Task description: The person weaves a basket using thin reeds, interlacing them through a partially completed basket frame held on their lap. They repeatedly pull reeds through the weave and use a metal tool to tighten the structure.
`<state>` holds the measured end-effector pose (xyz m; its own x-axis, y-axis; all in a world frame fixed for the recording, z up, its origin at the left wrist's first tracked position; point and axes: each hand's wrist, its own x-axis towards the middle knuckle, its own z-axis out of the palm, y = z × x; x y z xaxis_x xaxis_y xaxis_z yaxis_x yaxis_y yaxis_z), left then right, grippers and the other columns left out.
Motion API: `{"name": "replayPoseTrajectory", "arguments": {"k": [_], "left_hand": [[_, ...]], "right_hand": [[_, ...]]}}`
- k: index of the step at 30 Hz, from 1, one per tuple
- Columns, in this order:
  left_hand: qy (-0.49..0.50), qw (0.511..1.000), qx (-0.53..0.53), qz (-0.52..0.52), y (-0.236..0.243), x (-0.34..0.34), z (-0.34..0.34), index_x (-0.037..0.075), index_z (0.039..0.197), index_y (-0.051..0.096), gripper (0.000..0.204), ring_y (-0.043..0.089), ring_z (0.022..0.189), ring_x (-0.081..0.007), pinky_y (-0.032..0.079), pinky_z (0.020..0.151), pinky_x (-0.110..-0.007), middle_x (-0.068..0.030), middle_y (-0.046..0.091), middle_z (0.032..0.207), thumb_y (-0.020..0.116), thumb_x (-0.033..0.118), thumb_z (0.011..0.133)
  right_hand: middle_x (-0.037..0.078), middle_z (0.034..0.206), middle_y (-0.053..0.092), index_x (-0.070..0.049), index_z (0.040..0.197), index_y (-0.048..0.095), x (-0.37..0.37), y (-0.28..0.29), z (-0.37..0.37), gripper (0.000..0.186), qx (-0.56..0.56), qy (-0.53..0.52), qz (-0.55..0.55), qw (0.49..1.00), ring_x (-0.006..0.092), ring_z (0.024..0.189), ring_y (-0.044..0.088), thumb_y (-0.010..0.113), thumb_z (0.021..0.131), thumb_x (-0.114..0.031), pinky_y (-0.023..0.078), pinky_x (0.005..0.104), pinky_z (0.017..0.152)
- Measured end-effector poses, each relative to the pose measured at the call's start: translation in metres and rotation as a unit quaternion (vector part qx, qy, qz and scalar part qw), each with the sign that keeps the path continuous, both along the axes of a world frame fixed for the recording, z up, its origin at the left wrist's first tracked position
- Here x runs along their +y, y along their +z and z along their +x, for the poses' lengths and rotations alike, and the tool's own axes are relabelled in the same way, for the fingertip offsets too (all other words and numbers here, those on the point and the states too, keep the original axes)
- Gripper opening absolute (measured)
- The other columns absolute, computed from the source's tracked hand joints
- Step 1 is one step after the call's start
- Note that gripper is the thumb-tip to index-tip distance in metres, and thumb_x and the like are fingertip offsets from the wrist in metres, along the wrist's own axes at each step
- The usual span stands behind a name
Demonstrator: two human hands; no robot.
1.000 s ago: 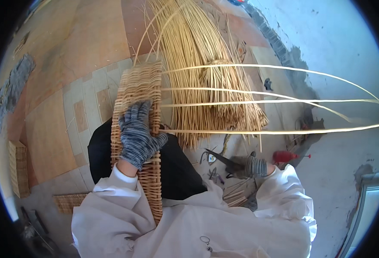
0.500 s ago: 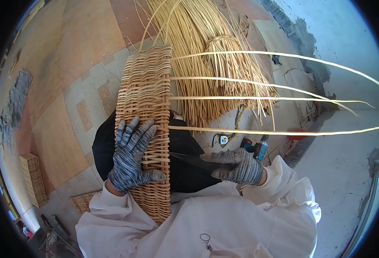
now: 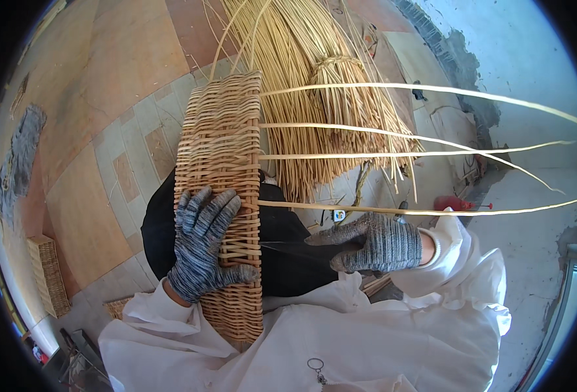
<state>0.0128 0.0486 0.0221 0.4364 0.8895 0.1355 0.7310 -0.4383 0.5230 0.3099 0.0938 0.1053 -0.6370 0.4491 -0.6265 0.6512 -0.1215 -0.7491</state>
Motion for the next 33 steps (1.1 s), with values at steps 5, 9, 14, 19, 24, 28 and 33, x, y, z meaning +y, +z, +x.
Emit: {"name": "replayPoseTrajectory", "arguments": {"k": [5, 9, 14, 19, 24, 28, 33], "left_hand": [[-0.009, 1.000, 0.006, 0.005, 0.004, 0.002, -0.002, 0.009, 0.133, 0.044, 0.103, 0.030, 0.129, -0.0377, 0.010, 0.109, -0.056, -0.0131, 0.044, 0.134, 0.064, 0.075, 0.056], [-0.015, 0.999, 0.026, 0.029, 0.003, 0.005, -0.001, 0.005, 0.132, 0.043, 0.106, 0.032, 0.128, -0.0392, 0.013, 0.108, -0.057, -0.0161, 0.045, 0.131, 0.065, 0.075, 0.055], [-0.004, 1.000, 0.008, 0.005, -0.002, 0.006, -0.003, 0.008, 0.132, 0.044, 0.103, 0.027, 0.130, -0.0369, 0.007, 0.109, -0.059, -0.0124, 0.041, 0.137, 0.061, 0.077, 0.058], [0.007, 1.000, -0.008, 0.000, -0.002, 0.004, 0.000, 0.008, 0.131, 0.045, 0.102, 0.028, 0.130, -0.0360, 0.007, 0.109, -0.059, -0.0122, 0.042, 0.135, 0.062, 0.076, 0.058], [-0.004, 1.000, -0.018, -0.009, 0.000, 0.007, 0.001, 0.007, 0.132, 0.044, 0.103, 0.030, 0.129, -0.0365, 0.008, 0.109, -0.058, -0.0135, 0.043, 0.134, 0.065, 0.074, 0.056], [0.011, 1.000, -0.022, 0.011, -0.007, 0.006, 0.005, 0.007, 0.134, 0.041, 0.105, 0.028, 0.130, -0.0371, 0.009, 0.109, -0.057, -0.0142, 0.041, 0.135, 0.068, 0.072, 0.056], [0.014, 0.999, -0.043, 0.016, -0.024, 0.009, 0.003, 0.007, 0.135, 0.039, 0.108, 0.028, 0.131, -0.0374, 0.012, 0.111, -0.051, -0.0143, 0.041, 0.135, 0.072, 0.069, 0.053]], "right_hand": [[0.009, 0.112, 0.065, -0.017, 0.125, 0.057, 0.005, -0.012, -0.003, 0.039, 0.107, 0.013, 0.101, 0.989, 0.0177, 0.088, 0.064, 0.062, 0.086, -0.020, 0.051, 0.0287, 0.077], [0.006, 0.112, 0.064, -0.018, 0.124, 0.057, 0.013, -0.014, -0.005, 0.040, 0.020, 0.077, 0.087, 0.993, 0.0180, 0.090, 0.063, 0.063, 0.085, -0.021, 0.050, 0.0281, 0.081], [0.003, 0.092, 0.064, -0.021, 0.124, 0.058, 0.014, -0.031, -0.003, 0.038, 0.053, 0.060, 0.161, 0.984, 0.0121, 0.072, 0.058, 0.063, 0.086, -0.025, 0.050, 0.0276, 0.069], [0.004, 0.089, 0.063, -0.022, 0.124, 0.058, 0.038, -0.020, -0.018, 0.039, -0.044, 0.099, -0.016, 0.994, 0.0126, 0.071, 0.057, 0.063, 0.085, -0.022, 0.049, 0.0284, 0.067], [0.007, 0.107, 0.063, -0.015, 0.125, 0.056, 0.019, -0.045, -0.003, 0.041, 0.120, 0.107, 0.186, 0.969, 0.0146, 0.083, 0.059, 0.063, 0.085, -0.016, 0.050, 0.0269, 0.075], [0.009, 0.116, 0.059, -0.009, 0.122, 0.057, 0.035, -0.046, -0.011, 0.039, 0.161, 0.100, 0.207, 0.960, 0.0197, 0.099, 0.060, 0.061, 0.086, -0.021, 0.049, 0.0316, 0.082], [0.005, 0.098, 0.064, -0.019, 0.117, 0.063, 0.058, -0.004, -0.053, 0.039, -0.270, 0.101, 0.154, 0.945, 0.0259, 0.088, 0.060, 0.068, 0.079, -0.025, 0.050, 0.0391, 0.075]]}}
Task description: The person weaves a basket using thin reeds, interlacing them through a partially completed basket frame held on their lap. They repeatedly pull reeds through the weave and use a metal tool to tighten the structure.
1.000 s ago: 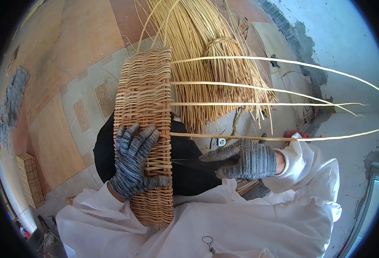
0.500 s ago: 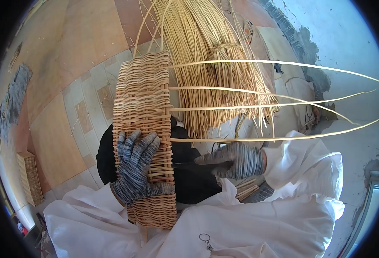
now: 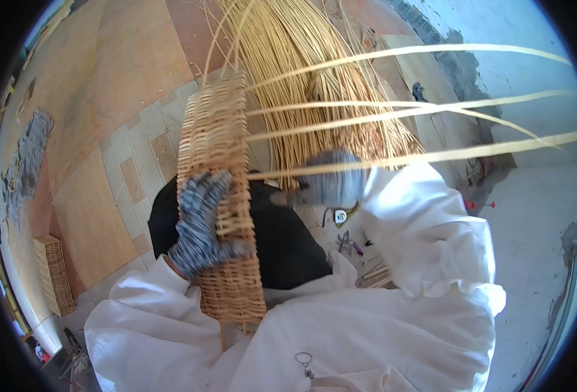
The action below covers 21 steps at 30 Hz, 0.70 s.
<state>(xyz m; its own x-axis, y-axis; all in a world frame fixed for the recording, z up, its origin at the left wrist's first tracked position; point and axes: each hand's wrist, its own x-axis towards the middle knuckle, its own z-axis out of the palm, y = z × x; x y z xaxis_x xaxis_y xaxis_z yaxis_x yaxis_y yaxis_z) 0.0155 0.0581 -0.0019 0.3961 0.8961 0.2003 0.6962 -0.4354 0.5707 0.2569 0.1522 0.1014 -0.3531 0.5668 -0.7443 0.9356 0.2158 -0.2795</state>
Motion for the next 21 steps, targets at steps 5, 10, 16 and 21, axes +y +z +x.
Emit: {"name": "replayPoseTrajectory", "arguments": {"k": [5, 10, 16, 21], "left_hand": [[0.070, 0.997, 0.025, 0.001, 0.024, -0.008, 0.010, 0.006, 0.135, 0.038, 0.100, 0.030, 0.131, -0.0347, 0.016, 0.110, -0.052, -0.0132, 0.040, 0.137, 0.075, 0.058, 0.058], [0.104, 0.991, 0.076, 0.027, 0.044, -0.015, 0.043, 0.000, 0.135, 0.037, 0.082, 0.037, 0.127, -0.0373, 0.020, 0.108, -0.052, -0.0183, 0.044, 0.134, 0.065, 0.050, 0.075], [0.091, 0.990, 0.111, -0.008, 0.042, -0.003, 0.045, 0.000, 0.134, 0.037, 0.084, 0.034, 0.129, -0.0400, 0.019, 0.108, -0.055, -0.0191, 0.042, 0.134, 0.058, 0.058, 0.077], [0.105, 0.990, 0.091, 0.004, 0.048, 0.005, 0.055, 0.000, 0.133, 0.039, 0.082, 0.036, 0.127, -0.0399, 0.020, 0.108, -0.056, -0.0191, 0.044, 0.132, 0.054, 0.061, 0.079]], "right_hand": [[0.008, 0.098, 0.064, -0.011, 0.110, 0.064, -0.007, -0.073, 0.061, 0.038, 0.516, 0.154, 0.298, 0.788, 0.0268, 0.091, 0.060, 0.068, 0.078, -0.031, 0.048, 0.0417, 0.082], [0.014, 0.110, 0.063, -0.003, 0.106, 0.065, -0.011, -0.262, 0.173, 0.035, 0.547, -0.376, -0.099, 0.741, 0.0275, 0.101, 0.060, 0.065, 0.081, -0.028, 0.046, 0.0392, 0.089], [0.018, 0.111, 0.062, -0.004, 0.109, 0.063, 0.035, -0.419, 0.099, 0.034, 0.112, -0.203, 0.138, 0.963, 0.0317, 0.100, 0.060, 0.056, 0.086, -0.028, 0.048, 0.0388, 0.086], [0.018, 0.111, 0.062, -0.004, 0.110, 0.062, 0.091, -0.434, 0.027, 0.034, 0.041, -0.247, 0.170, 0.953, 0.0315, 0.100, 0.060, 0.056, 0.086, -0.028, 0.048, 0.0386, 0.086]]}}
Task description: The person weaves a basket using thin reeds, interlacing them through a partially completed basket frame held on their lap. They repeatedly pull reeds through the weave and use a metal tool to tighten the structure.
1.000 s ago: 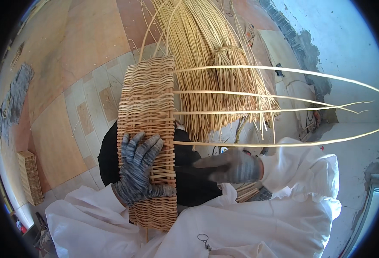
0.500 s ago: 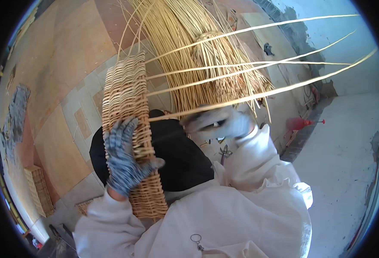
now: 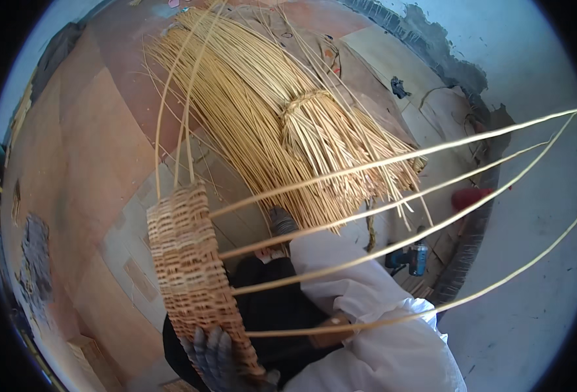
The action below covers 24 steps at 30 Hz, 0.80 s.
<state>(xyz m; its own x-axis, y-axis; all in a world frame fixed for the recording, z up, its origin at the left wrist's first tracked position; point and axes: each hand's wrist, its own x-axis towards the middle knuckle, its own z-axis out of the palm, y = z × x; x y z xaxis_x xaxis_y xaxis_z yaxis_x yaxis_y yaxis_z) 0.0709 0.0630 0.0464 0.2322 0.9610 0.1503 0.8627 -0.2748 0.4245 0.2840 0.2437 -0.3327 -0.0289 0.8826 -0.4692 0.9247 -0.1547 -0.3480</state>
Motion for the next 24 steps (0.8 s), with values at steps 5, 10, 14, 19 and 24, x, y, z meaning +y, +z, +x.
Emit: {"name": "replayPoseTrajectory", "arguments": {"k": [5, 10, 14, 19, 24], "left_hand": [[-0.002, 1.000, -0.015, -0.015, 0.009, 0.009, 0.003, -0.001, 0.128, 0.046, 0.076, 0.041, 0.125, -0.0376, 0.023, 0.107, -0.057, -0.0197, 0.048, 0.129, 0.049, 0.061, 0.083], [-0.010, 1.000, -0.013, -0.015, 0.012, 0.007, -0.001, -0.001, 0.129, 0.045, 0.080, 0.040, 0.125, -0.0371, 0.022, 0.108, -0.057, -0.0193, 0.048, 0.129, 0.051, 0.062, 0.080], [-0.008, 1.000, -0.002, -0.026, 0.016, 0.005, -0.002, 0.000, 0.129, 0.045, 0.080, 0.040, 0.126, -0.0374, 0.022, 0.107, -0.057, -0.0202, 0.048, 0.129, 0.054, 0.062, 0.079], [-0.039, 0.999, 0.002, 0.007, 0.010, -0.002, -0.010, -0.001, 0.134, 0.038, 0.086, 0.034, 0.128, -0.0402, 0.018, 0.109, -0.056, -0.0192, 0.044, 0.132, 0.061, 0.058, 0.075], [-0.026, 0.999, -0.032, -0.020, 0.014, -0.012, -0.017, -0.001, 0.134, 0.039, 0.088, 0.032, 0.131, -0.0384, 0.016, 0.110, -0.052, -0.0184, 0.043, 0.134, 0.064, 0.056, 0.073]], "right_hand": [[0.018, 0.111, 0.062, -0.004, 0.111, 0.062, 0.013, -0.015, -0.005, 0.034, -0.033, -0.031, -0.010, 0.999, 0.0313, 0.100, 0.060, 0.056, 0.087, -0.028, 0.048, 0.0383, 0.086], [0.017, 0.111, 0.062, -0.004, 0.111, 0.061, 0.006, -0.008, 0.004, 0.034, 0.004, -0.052, 0.015, 0.999, 0.0311, 0.100, 0.060, 0.056, 0.087, -0.028, 0.048, 0.0380, 0.086], [0.017, 0.111, 0.061, -0.005, 0.112, 0.061, -0.011, 0.026, 0.014, 0.034, 0.064, -0.077, 0.058, 0.993, 0.0309, 0.100, 0.060, 0.056, 0.087, -0.028, 0.047, 0.0378, 0.087], [0.017, 0.111, 0.061, -0.005, 0.113, 0.060, -0.078, 0.091, 0.034, 0.035, 0.162, -0.121, 0.114, 0.973, 0.0307, 0.100, 0.060, 0.055, 0.087, -0.028, 0.047, 0.0375, 0.087], [0.017, 0.111, 0.061, -0.005, 0.113, 0.060, -0.133, 0.119, 0.030, 0.035, 0.201, -0.123, 0.090, 0.968, 0.0305, 0.100, 0.060, 0.055, 0.087, -0.028, 0.047, 0.0372, 0.087]]}}
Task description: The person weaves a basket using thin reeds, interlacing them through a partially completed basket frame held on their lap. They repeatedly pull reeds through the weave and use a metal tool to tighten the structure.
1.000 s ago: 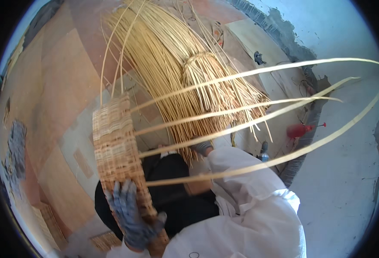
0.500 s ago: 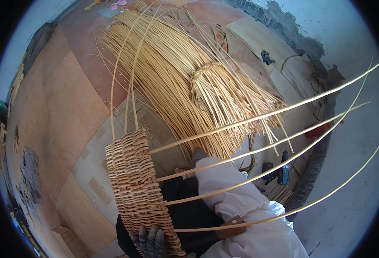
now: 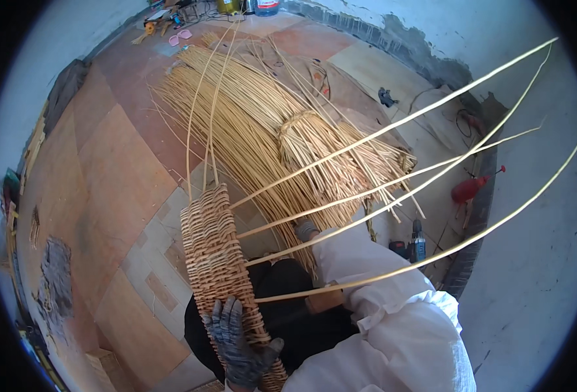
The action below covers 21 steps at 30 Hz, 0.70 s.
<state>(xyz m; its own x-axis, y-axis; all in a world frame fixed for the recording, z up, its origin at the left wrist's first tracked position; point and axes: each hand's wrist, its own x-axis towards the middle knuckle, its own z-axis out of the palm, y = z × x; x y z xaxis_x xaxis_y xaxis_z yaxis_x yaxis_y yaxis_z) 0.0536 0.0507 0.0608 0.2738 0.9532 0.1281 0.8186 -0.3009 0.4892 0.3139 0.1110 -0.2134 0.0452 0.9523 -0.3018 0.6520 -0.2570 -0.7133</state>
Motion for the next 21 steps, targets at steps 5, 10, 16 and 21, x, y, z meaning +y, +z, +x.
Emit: {"name": "replayPoseTrajectory", "arguments": {"k": [5, 10, 16, 21], "left_hand": [[-0.007, 1.000, -0.005, -0.004, -0.001, 0.006, 0.011, -0.001, 0.137, 0.035, 0.089, 0.032, 0.131, -0.0383, 0.020, 0.109, -0.051, -0.0188, 0.039, 0.137, 0.061, 0.059, 0.076], [0.039, 0.999, -0.004, 0.000, -0.015, 0.010, 0.013, -0.001, 0.126, 0.048, 0.081, 0.042, 0.123, -0.0407, 0.025, 0.106, -0.057, -0.0219, 0.049, 0.126, 0.051, 0.065, 0.079], [0.037, 0.999, 0.029, 0.006, -0.026, 0.017, 0.010, -0.002, 0.124, 0.049, 0.081, 0.043, 0.121, -0.0408, 0.026, 0.105, -0.057, -0.0219, 0.050, 0.124, 0.049, 0.066, 0.080], [0.024, 0.999, 0.024, 0.006, -0.005, 0.022, 0.020, -0.003, 0.124, 0.049, 0.080, 0.043, 0.121, -0.0407, 0.026, 0.105, -0.058, -0.0220, 0.050, 0.124, 0.049, 0.065, 0.081]], "right_hand": [[0.017, 0.112, 0.061, -0.005, 0.114, 0.059, 0.093, -0.045, -0.018, 0.035, -0.079, -0.008, -0.007, 0.997, 0.0303, 0.100, 0.060, 0.055, 0.088, -0.027, 0.047, 0.0369, 0.087], [0.017, 0.112, 0.061, -0.005, 0.115, 0.058, 0.164, -0.097, -0.038, 0.035, -0.168, -0.010, -0.059, 0.984, 0.0301, 0.100, 0.060, 0.055, 0.088, -0.027, 0.047, 0.0366, 0.087], [0.017, 0.112, 0.060, -0.005, 0.116, 0.058, 0.183, -0.114, -0.035, 0.036, -0.197, -0.023, -0.062, 0.978, 0.0298, 0.100, 0.059, 0.055, 0.088, -0.027, 0.047, 0.0363, 0.087], [0.017, 0.112, 0.060, -0.006, 0.117, 0.057, 0.153, -0.091, -0.023, 0.036, -0.151, -0.048, -0.003, 0.987, 0.0296, 0.100, 0.059, 0.055, 0.088, -0.027, 0.047, 0.0360, 0.087]]}}
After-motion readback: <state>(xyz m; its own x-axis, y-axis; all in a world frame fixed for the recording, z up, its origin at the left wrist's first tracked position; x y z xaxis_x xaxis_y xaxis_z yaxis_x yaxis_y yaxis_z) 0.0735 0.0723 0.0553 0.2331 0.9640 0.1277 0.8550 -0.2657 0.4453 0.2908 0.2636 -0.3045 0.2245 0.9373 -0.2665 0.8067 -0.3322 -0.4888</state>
